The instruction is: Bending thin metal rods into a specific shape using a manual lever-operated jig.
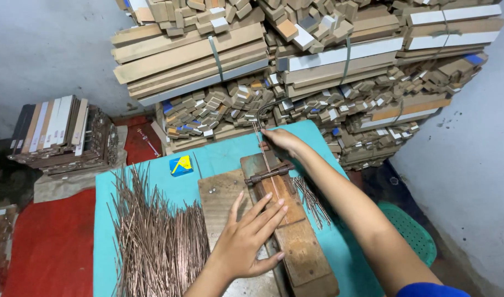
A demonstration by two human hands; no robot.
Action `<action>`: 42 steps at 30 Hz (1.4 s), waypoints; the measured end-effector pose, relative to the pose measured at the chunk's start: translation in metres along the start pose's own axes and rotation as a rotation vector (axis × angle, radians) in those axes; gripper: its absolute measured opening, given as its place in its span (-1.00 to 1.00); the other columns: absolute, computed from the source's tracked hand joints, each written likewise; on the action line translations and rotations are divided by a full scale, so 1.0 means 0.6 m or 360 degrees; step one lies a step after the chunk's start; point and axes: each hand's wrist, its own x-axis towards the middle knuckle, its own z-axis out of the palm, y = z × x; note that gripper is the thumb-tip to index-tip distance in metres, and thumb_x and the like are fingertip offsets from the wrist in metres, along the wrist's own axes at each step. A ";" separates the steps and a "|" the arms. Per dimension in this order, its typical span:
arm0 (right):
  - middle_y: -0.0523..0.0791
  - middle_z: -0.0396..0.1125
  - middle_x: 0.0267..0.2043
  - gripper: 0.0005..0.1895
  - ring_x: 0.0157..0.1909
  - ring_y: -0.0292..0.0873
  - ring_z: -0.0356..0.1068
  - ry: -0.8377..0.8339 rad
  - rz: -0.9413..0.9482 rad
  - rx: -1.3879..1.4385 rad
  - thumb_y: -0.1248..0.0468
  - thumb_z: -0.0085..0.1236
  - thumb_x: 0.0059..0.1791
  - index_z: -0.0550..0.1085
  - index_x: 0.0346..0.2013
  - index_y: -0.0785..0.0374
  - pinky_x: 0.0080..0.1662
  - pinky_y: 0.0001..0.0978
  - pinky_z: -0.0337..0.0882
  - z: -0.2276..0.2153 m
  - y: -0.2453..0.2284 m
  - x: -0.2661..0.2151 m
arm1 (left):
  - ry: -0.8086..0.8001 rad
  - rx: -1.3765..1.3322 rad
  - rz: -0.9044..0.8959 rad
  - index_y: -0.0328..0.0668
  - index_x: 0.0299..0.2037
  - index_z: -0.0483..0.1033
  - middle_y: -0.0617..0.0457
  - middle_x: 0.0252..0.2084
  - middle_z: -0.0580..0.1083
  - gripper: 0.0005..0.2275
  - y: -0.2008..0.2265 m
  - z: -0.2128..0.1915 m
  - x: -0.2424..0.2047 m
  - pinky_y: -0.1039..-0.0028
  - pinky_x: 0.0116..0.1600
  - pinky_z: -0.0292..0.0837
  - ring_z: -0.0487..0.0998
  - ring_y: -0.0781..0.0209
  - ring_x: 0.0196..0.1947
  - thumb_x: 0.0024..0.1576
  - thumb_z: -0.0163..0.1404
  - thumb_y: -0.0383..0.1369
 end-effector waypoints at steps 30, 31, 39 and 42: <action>-0.20 0.25 -0.21 -0.87 -0.16 -0.30 0.25 0.0553 -0.2045 0.0436 0.30 0.00 -0.01 0.40 -0.17 0.16 -0.07 -0.48 0.30 0.042 -0.203 -0.121 | -0.0004 0.0061 -0.0009 -0.18 0.47 0.16 -0.03 0.48 0.27 -0.36 -0.001 0.006 -0.005 -0.22 0.48 -0.24 0.15 -0.07 0.51 0.31 -0.37 0.10; -0.20 0.25 -0.21 -0.87 -0.16 -0.30 0.25 0.0552 -0.2037 0.0435 0.30 0.00 -0.01 0.40 -0.17 0.16 -0.07 -0.48 0.30 0.044 -0.205 -0.142 | -0.0006 0.0055 -0.0014 -0.18 0.47 0.16 -0.03 0.48 0.27 -0.36 -0.001 0.006 -0.005 -0.22 0.48 -0.24 0.15 -0.07 0.51 0.31 -0.37 0.10; -0.16 0.16 -0.23 -0.85 -0.18 -0.24 0.13 0.0366 -0.2576 0.0656 0.32 -0.07 -0.06 0.33 -0.19 0.20 -0.12 -0.45 0.18 0.054 -0.207 -0.293 | -0.0002 0.0126 -0.0020 -0.11 0.48 0.16 0.04 0.50 0.24 -0.37 -0.004 0.013 -0.011 -0.17 0.49 -0.20 0.13 -0.06 0.53 0.27 -0.24 0.06; -0.19 0.08 -0.31 -0.89 -0.26 -0.27 0.09 0.0320 -0.2661 0.0623 0.31 -0.08 -0.07 0.24 -0.26 0.18 -0.16 -0.51 0.21 0.055 -0.192 -0.345 | 0.0008 0.0158 -0.0025 -0.08 0.48 0.16 0.07 0.50 0.26 -0.37 -0.004 0.012 -0.011 -0.16 0.50 -0.20 0.14 -0.06 0.52 0.27 -0.24 0.07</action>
